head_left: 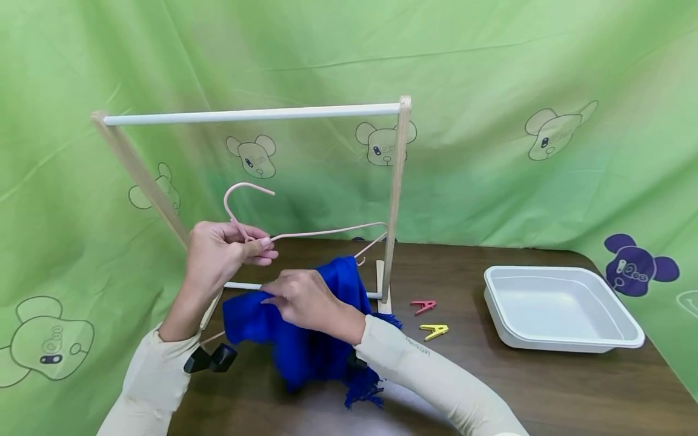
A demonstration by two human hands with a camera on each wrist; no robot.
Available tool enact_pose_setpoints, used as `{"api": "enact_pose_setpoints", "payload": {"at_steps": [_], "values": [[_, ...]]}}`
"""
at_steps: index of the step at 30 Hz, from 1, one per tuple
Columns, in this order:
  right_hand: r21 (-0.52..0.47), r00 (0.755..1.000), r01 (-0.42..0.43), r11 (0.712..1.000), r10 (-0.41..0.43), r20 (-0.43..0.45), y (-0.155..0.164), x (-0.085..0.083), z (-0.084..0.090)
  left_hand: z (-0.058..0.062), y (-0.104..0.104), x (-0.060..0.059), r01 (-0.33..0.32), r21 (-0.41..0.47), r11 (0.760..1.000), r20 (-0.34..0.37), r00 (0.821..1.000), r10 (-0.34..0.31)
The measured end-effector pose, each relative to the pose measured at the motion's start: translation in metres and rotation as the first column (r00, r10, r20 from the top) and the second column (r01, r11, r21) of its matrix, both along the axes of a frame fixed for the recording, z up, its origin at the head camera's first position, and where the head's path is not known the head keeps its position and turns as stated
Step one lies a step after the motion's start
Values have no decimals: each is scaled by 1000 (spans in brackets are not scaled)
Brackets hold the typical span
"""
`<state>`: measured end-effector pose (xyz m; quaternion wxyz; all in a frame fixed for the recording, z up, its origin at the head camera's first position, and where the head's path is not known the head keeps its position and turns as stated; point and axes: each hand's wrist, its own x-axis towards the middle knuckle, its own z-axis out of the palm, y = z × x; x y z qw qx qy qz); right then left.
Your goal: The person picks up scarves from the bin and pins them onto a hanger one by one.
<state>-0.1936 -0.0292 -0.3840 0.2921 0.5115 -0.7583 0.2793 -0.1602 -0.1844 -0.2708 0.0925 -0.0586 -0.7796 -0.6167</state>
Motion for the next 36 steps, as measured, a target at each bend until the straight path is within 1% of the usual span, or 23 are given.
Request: {"api": "enact_pose_setpoints", "payload": {"at_steps": [1, 2, 3, 4, 6, 8, 9, 10, 11, 14, 17, 20, 22, 25, 27, 29, 30, 32, 34, 36], "values": [[-39, 997, 16, 999, -13, 72, -1, 0, 3, 0, 0, 1, 2, 5, 1000, 6, 1000, -2], [-77, 989, 38, 996, -26, 147, -2, 1, 5, 0, 0, 1, 3, 9, 1000, 8, 1000, -3], [-116, 974, 64, 991, -37, 222, -4, 1, 8, 0, 1, 2, 4, 9, 1000, 11, 1000, -4], [-148, 955, 96, 984, -49, 291, -5, 1, 12, 0, 1, 3, 3, 8, 1000, 13, 1000, -3], [-198, 909, 153, 968, -59, 413, -9, 0, 17, 0, 1, 5, -4, -6, 1000, 17, 1000, 4], [-227, 868, 207, 952, -72, 491, -12, -1, 23, 1, 3, 7, -9, -27, 1000, 11, 1000, 9], [-232, 852, 231, 945, -82, 517, -14, -2, 25, 2, 3, 7, -12, -32, 999, 12, 1000, 12], [-236, 838, 248, 939, -86, 538, -16, -3, 27, 2, 4, 8, -15, -35, 999, 11, 1000, 16], [-241, 832, 261, 935, -91, 548, -18, -3, 28, 2, 4, 9, -14, -35, 999, 9, 1000, 15], [-243, 837, 317, 917, -150, 526, -26, -5, 30, 2, 6, 10, -10, -28, 1000, -6, 1000, 10], [-219, 843, 369, 903, -226, 488, -34, -5, 30, 1, 7, 12, -24, -40, 999, -15, 1000, 23], [-156, 831, 409, 899, -296, 471, -40, -3, 30, 1, 7, 13, -48, -60, 997, -13, 999, 47], [-91, 826, 423, 901, -343, 447, -42, -2, 29, 0, 6, 15, -59, -68, 996, -8, 998, 59], [42, 816, 434, 900, -413, 404, -44, -1, 28, 0, 5, 16, -69, -80, 994, -8, 998, 68], [125, 812, 426, 896, -440, 383, -45, 0, 26, 0, 4, 16, -75, -105, 992, -13, 997, 74], [185, 814, 407, 894, -447, 370, -46, 2, 23, 1, 4, 16, -76, -120, 990, -20, 997, 74], [202, 820, 400, 894, -448, 357, -46, 2, 23, 1, 3, 15, -80, -128, 989, -25, 997, 77], [224, 840, 390, 893, -445, 311, -44, 4, 21, 2, 3, 14, -79, -132, 988, -28, 997, 76], [219, 866, 379, 899, -428, 257, -40, 6, 20, 4, 2, 14, -77, -124, 989, -37, 997, 73], [190, 902, 356, 915, -390, 186, -34, 8, 18, 6, 0, 14, -74, -112, 991, -48, 996, 69]]}}
